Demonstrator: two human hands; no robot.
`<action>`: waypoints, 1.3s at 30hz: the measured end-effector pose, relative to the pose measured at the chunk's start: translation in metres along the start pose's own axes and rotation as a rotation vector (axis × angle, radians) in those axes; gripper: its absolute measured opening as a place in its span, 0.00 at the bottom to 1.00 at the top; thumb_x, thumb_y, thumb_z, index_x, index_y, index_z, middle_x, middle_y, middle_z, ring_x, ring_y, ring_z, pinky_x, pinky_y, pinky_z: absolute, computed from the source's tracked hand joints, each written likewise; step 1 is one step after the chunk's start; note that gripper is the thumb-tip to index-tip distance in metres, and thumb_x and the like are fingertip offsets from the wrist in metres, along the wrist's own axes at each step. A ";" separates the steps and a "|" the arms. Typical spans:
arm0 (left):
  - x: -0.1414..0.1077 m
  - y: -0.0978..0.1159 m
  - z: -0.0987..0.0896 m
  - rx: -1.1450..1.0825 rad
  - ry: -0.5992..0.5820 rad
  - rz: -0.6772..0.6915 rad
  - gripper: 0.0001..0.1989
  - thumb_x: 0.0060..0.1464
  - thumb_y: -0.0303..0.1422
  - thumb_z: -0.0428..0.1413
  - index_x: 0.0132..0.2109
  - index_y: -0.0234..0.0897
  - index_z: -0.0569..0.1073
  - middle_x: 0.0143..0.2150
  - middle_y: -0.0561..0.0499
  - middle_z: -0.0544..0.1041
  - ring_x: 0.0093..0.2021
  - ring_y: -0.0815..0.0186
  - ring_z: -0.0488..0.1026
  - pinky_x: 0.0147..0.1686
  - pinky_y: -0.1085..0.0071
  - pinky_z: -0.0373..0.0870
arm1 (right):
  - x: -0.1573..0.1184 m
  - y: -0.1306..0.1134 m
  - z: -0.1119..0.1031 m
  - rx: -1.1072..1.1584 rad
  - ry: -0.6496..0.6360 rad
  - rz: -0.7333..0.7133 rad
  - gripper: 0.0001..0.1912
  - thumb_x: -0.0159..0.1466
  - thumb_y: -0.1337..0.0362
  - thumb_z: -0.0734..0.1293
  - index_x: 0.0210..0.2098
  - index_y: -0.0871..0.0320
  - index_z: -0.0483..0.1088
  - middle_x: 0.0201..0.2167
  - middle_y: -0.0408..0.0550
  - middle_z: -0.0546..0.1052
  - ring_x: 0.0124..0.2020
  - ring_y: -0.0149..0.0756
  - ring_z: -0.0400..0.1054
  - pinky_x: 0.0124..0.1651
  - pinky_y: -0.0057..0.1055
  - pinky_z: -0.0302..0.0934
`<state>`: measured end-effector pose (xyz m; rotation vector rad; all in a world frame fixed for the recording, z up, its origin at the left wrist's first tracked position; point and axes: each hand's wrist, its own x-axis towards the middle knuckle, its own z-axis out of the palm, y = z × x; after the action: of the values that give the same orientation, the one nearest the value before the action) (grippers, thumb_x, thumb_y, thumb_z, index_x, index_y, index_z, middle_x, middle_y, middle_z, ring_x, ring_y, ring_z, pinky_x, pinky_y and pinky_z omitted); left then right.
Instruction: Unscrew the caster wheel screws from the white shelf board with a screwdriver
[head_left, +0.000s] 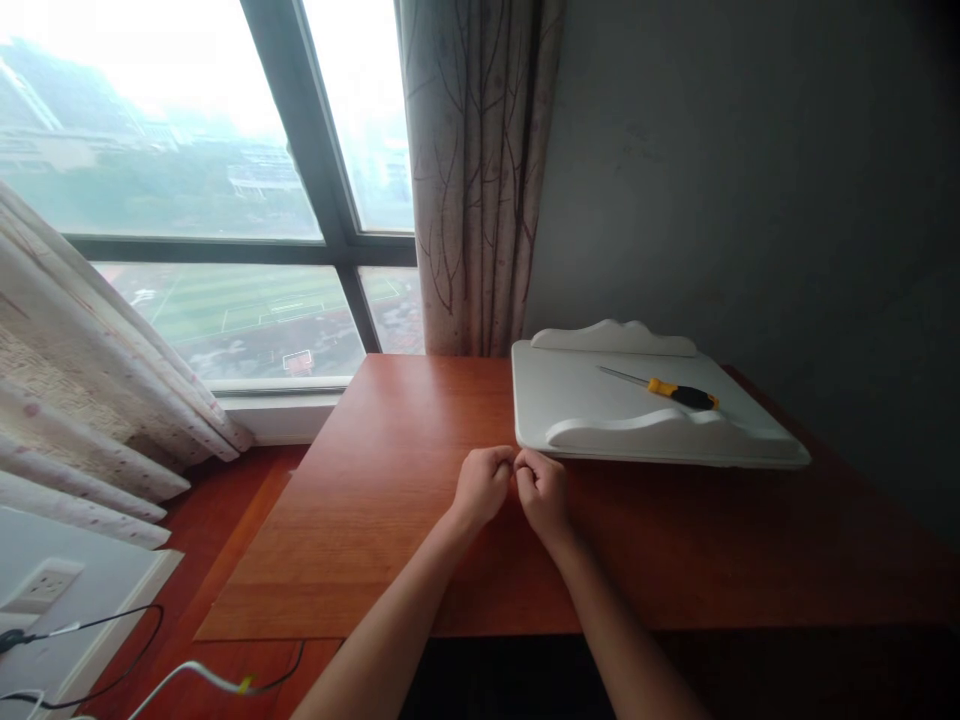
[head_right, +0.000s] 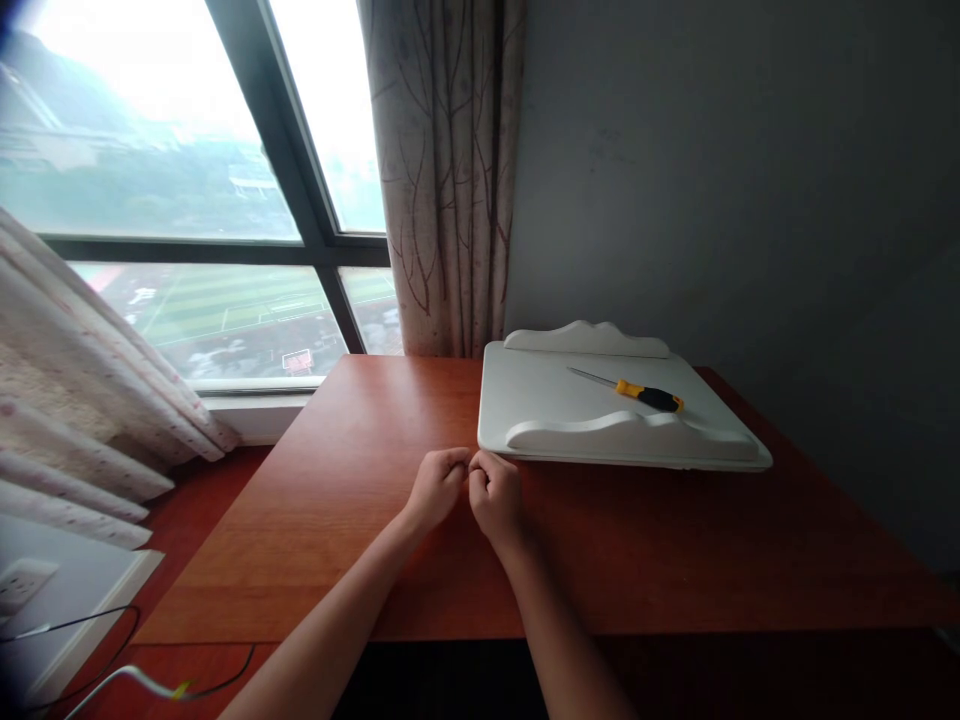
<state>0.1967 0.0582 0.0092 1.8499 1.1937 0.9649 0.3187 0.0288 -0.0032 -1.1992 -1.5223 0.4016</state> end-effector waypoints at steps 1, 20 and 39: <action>0.000 0.000 0.000 0.008 -0.001 0.004 0.09 0.47 0.28 0.45 0.21 0.38 0.56 0.21 0.56 0.57 0.25 0.69 0.55 0.27 0.71 0.49 | 0.000 0.000 0.000 -0.006 0.001 -0.004 0.10 0.59 0.69 0.56 0.21 0.53 0.57 0.19 0.40 0.63 0.23 0.33 0.57 0.30 0.31 0.48; -0.001 0.005 -0.003 0.091 -0.031 0.015 0.10 0.49 0.27 0.46 0.22 0.39 0.56 0.21 0.55 0.58 0.26 0.68 0.56 0.28 0.71 0.50 | -0.001 -0.002 -0.002 -0.064 0.004 -0.011 0.11 0.59 0.70 0.56 0.22 0.53 0.58 0.20 0.41 0.65 0.23 0.33 0.58 0.30 0.32 0.49; -0.002 0.006 -0.003 0.122 -0.035 0.014 0.11 0.50 0.24 0.47 0.22 0.37 0.60 0.21 0.55 0.61 0.25 0.68 0.56 0.29 0.71 0.49 | -0.002 -0.002 -0.004 -0.077 -0.007 -0.015 0.11 0.60 0.70 0.56 0.22 0.53 0.58 0.20 0.41 0.66 0.23 0.34 0.58 0.31 0.31 0.50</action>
<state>0.1956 0.0548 0.0158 1.9647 1.2440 0.8806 0.3211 0.0254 -0.0014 -1.2461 -1.5642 0.3401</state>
